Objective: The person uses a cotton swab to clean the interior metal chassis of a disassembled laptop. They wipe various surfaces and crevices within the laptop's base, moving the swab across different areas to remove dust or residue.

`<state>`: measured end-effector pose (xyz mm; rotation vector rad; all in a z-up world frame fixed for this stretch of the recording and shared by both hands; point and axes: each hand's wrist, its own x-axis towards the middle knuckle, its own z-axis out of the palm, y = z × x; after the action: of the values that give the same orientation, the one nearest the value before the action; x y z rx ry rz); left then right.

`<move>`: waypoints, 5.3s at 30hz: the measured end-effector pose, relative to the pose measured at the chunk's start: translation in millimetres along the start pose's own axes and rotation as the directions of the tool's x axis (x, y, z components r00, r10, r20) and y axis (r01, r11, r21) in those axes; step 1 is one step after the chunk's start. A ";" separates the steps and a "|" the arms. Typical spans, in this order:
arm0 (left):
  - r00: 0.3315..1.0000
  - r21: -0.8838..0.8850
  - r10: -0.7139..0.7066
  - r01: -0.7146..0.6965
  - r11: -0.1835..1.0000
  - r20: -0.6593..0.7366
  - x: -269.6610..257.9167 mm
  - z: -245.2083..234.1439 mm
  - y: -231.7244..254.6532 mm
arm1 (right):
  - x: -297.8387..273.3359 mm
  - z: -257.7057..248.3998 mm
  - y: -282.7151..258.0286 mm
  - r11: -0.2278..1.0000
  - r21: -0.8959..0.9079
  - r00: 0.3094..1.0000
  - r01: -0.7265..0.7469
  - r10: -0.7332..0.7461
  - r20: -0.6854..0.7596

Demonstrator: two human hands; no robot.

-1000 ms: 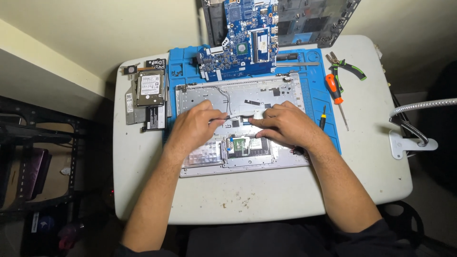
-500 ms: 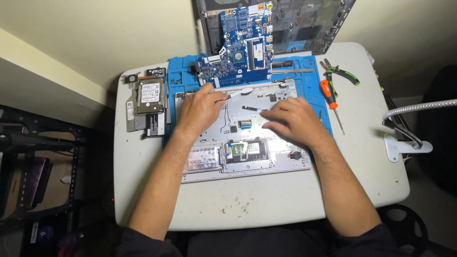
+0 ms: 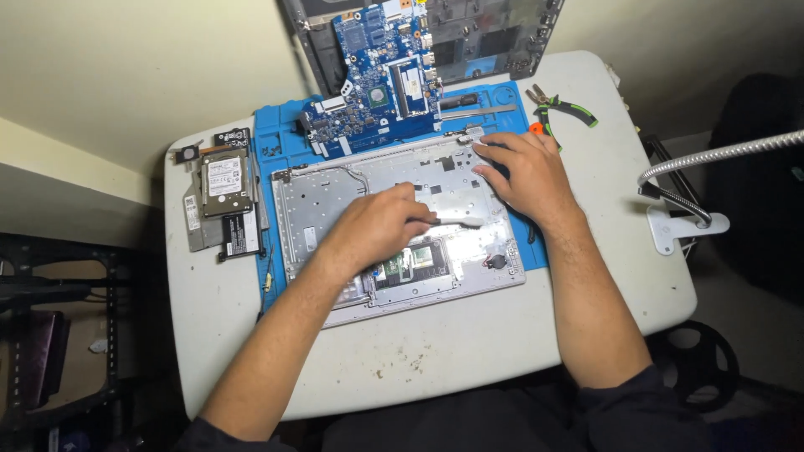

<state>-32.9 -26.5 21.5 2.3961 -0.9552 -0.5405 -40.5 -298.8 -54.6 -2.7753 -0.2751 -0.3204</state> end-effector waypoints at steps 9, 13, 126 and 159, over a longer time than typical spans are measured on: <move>0.992 0.109 0.058 -0.045 0.993 -0.113 -15.6 11.9 10.5 | -2.1 5.9 0.2 1.000 0.005 1.000 0.010 -0.010 -0.030; 0.998 0.109 0.056 -0.060 0.992 0.034 -31.4 -0.8 27.1 | 1.3 7.7 2.8 1.000 -0.004 1.000 0.013 -0.013 -0.028; 0.969 0.328 0.083 -0.002 0.945 -0.234 -93.0 85.8 15.9 | -6.8 19.4 15.0 0.991 -0.033 0.982 0.127 -0.131 -0.135; 0.967 0.294 0.168 -0.106 0.950 -0.194 -49.7 136.5 52.8 | -5.3 19.6 13.5 0.989 0.001 0.978 0.149 -0.148 -0.151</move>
<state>-165.5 -65.2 -47.9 2.5439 -1.1540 -0.0899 -38.9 -305.4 -78.1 -2.7065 -0.4460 -0.5600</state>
